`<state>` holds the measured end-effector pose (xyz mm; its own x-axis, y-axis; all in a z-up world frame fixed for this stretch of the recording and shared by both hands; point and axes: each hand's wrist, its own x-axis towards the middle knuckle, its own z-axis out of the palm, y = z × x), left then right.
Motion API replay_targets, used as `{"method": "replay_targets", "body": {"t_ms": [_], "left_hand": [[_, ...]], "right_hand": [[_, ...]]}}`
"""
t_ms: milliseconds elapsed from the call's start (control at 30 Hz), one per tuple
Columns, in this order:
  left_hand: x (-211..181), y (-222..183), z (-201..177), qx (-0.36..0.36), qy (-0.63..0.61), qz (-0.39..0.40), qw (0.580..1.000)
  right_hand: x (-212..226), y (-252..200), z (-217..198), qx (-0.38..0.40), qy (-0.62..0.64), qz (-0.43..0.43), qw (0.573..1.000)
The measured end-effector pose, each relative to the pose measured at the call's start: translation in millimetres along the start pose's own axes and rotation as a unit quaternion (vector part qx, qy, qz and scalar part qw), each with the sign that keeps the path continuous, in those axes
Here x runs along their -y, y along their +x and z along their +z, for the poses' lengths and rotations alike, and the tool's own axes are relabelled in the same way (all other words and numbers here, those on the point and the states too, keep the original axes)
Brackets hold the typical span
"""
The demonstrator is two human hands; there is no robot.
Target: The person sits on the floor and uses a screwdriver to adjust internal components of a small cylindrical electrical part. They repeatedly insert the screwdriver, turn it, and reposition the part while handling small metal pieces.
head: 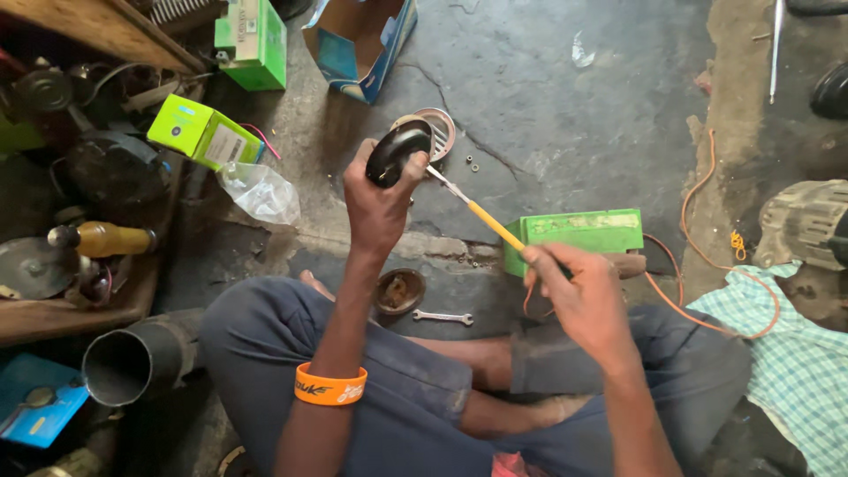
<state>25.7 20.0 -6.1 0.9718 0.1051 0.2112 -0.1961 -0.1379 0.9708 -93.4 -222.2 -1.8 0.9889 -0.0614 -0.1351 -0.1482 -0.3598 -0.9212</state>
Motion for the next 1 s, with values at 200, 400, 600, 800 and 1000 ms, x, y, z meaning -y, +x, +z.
{"method": "replay_targets", "body": {"t_ms": [200, 400, 600, 800, 1000], "left_hand": [[3, -2, 5, -0.001, 0.006, 0.01, 1.0], [3, -1, 7, -0.001, 0.029, 0.026, 0.999], [1, -3, 7, 0.001, 0.013, -0.021, 1.0], [0, -3, 5, 0.013, 0.03, 0.034, 0.999], [-2, -4, 7, 0.005, 0.019, 0.014, 1.0]], "right_hand": [[4, 2, -5, -0.013, 0.02, 0.009, 1.0], [8, 1, -9, 0.008, -0.018, 0.066, 0.998], [11, 0, -6, -0.051, -0.013, -0.041, 0.998], [1, -1, -12, -0.018, 0.015, 0.063, 0.998], [7, 0, -6, -0.065, -0.036, -0.049, 0.996]]}}
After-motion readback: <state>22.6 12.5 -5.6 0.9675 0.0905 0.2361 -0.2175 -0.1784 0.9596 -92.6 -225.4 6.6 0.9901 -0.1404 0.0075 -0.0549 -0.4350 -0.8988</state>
